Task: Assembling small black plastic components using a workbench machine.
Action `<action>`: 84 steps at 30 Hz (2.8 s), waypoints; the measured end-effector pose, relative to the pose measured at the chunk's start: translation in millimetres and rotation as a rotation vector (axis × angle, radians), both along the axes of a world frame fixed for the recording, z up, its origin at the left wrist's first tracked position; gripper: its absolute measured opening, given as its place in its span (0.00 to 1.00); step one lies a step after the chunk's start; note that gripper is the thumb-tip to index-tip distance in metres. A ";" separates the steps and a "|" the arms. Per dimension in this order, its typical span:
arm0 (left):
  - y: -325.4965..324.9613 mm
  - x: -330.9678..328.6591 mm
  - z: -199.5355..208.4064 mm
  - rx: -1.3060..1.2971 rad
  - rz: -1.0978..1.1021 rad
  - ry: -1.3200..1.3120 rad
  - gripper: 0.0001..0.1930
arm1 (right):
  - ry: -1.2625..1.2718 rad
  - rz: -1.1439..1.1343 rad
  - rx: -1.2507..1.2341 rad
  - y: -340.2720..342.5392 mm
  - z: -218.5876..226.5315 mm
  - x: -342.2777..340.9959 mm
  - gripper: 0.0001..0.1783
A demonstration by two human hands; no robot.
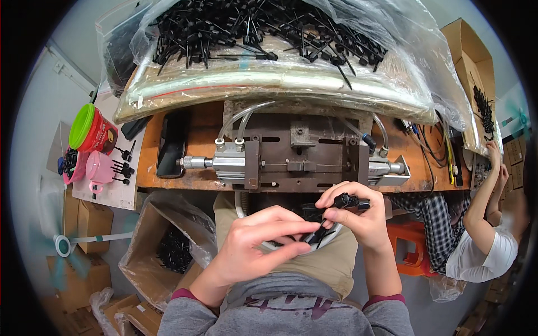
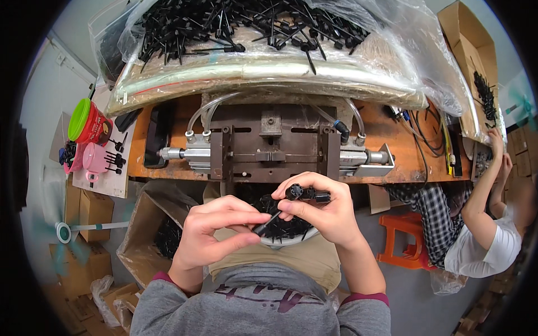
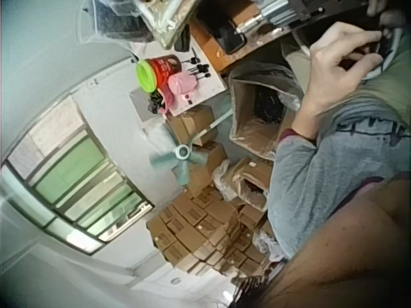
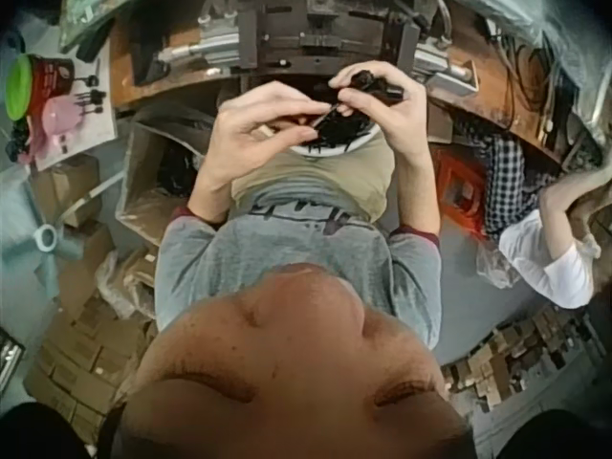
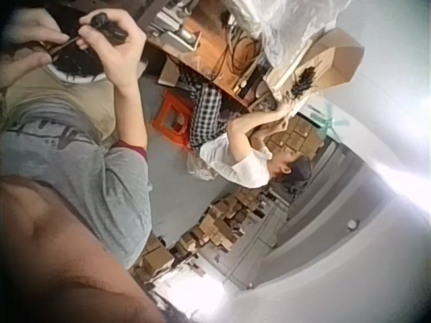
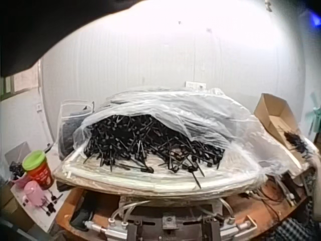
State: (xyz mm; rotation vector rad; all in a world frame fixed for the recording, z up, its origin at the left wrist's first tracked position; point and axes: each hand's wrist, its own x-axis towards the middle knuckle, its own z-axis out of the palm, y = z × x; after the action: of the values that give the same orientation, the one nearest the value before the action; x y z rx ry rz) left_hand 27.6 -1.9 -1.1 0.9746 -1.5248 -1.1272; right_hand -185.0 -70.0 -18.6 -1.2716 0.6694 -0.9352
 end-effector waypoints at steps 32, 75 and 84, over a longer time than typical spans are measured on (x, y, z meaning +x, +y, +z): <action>-37.7 -27.2 -55.0 -0.475 0.348 -0.920 0.11 | 0.279 -0.612 -0.674 14.2 -22.3 -15.7 0.17; -39.6 -23.8 -60.5 -0.537 0.338 -0.913 0.13 | 0.514 -0.573 -0.952 21.4 -41.1 1.7 0.34; -20.7 -29.4 -41.1 -0.297 0.179 -0.242 0.19 | 0.513 -0.478 -0.936 21.9 -36.4 7.8 0.32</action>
State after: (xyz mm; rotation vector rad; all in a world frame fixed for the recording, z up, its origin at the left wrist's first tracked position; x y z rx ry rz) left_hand -1.8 -22.7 -42.2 1.0437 -1.7013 -0.6514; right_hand -177.2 -48.1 -54.9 -2.2910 1.0114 -1.4095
